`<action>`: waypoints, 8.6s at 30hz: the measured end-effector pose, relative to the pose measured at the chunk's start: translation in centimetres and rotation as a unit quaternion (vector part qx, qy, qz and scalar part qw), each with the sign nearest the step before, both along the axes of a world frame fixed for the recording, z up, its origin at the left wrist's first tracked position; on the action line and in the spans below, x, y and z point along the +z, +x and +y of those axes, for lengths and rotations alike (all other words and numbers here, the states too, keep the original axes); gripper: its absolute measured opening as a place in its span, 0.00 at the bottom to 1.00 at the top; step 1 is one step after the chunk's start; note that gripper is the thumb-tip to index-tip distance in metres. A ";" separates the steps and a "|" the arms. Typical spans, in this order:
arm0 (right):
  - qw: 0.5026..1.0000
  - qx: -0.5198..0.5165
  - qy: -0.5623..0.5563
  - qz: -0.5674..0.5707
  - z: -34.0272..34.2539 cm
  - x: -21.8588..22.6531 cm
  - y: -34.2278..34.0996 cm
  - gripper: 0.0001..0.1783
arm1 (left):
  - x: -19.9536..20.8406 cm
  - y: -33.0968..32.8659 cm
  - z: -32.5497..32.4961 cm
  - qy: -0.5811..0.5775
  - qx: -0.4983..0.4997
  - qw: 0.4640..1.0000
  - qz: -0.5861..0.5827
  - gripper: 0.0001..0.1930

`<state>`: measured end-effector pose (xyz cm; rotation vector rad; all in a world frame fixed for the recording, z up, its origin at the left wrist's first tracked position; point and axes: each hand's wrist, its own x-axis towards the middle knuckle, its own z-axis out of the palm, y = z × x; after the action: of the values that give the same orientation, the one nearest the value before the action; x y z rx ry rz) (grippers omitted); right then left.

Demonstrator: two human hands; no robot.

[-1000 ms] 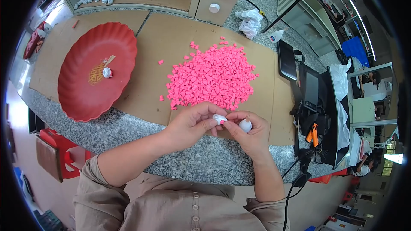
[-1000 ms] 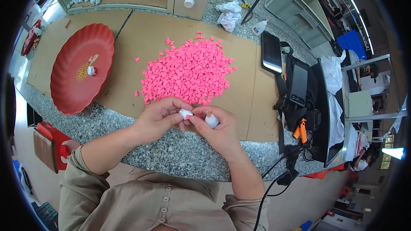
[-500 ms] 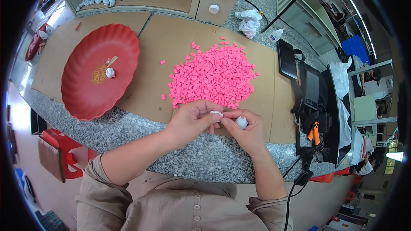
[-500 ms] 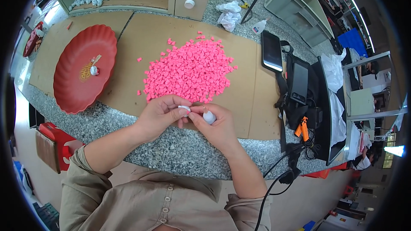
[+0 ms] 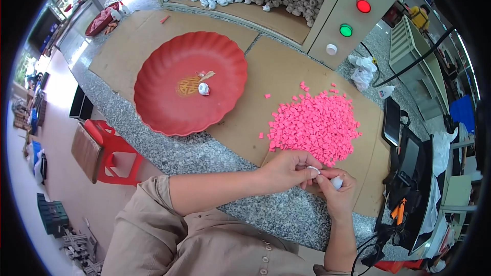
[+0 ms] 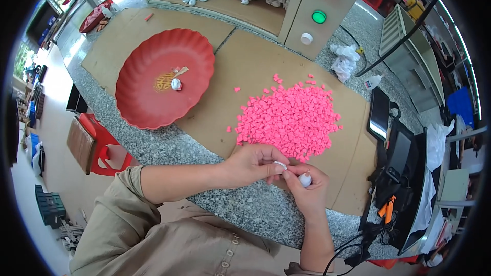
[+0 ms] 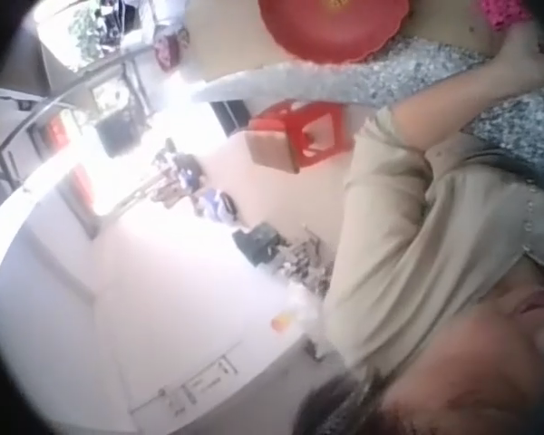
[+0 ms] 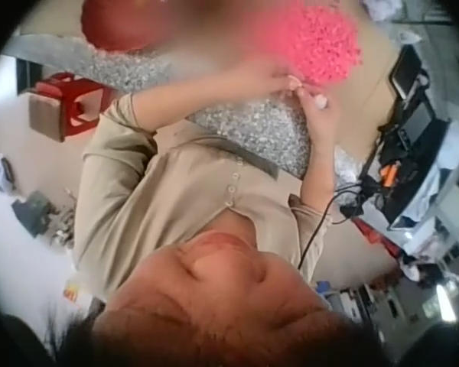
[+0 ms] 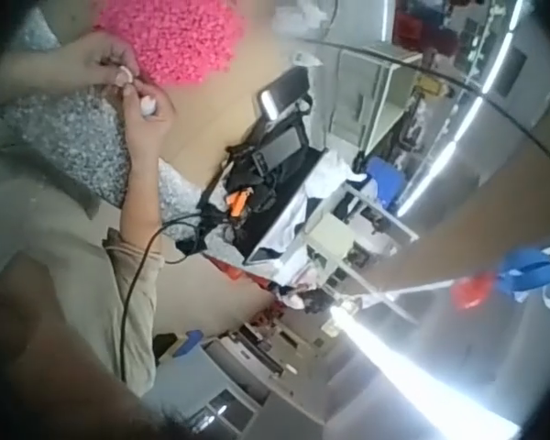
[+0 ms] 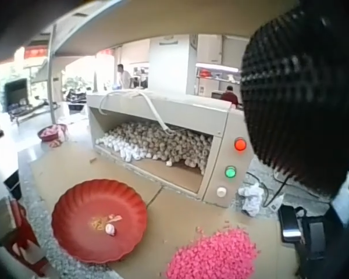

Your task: Glue small pink decorative pieces onto white circular toy components.

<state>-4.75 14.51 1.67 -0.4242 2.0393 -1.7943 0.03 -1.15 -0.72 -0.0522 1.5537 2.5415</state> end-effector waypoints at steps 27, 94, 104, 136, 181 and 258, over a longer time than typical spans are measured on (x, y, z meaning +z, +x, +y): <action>0.995 -0.004 -0.030 -0.092 1.7 0.6 -1.2 0.06 | 9.8 -13.7 -28.6 -0.682 0.246 0.689 0.017 0.13; 0.957 -0.052 -0.233 -0.162 1.8 0.8 -1.9 0.06 | 2.6 3.4 1.7 -0.671 -0.049 0.631 0.388 0.13; 0.986 -0.051 -0.149 -0.062 1.2 -0.1 -0.3 0.12 | 2.8 6.1 2.1 -0.708 0.020 0.620 0.338 0.33; 0.921 -0.042 -0.342 -0.181 3.3 3.7 -1.8 0.16 | 5.6 2.6 -2.0 0.057 0.089 0.994 -0.021 0.12; 0.964 -0.066 -0.124 0.225 1.0 2.4 0.5 0.13 | 1.1 -0.2 -1.9 0.179 -0.003 0.983 -0.032 0.12; 0.913 -0.124 -0.374 -0.102 2.0 3.6 -1.6 0.12 | 1.1 -0.5 -2.1 0.178 0.013 0.983 -0.034 0.11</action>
<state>-6.34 16.51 5.31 -0.1615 1.2412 -2.6254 -0.45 -3.29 0.37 -0.1134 1.0613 2.7635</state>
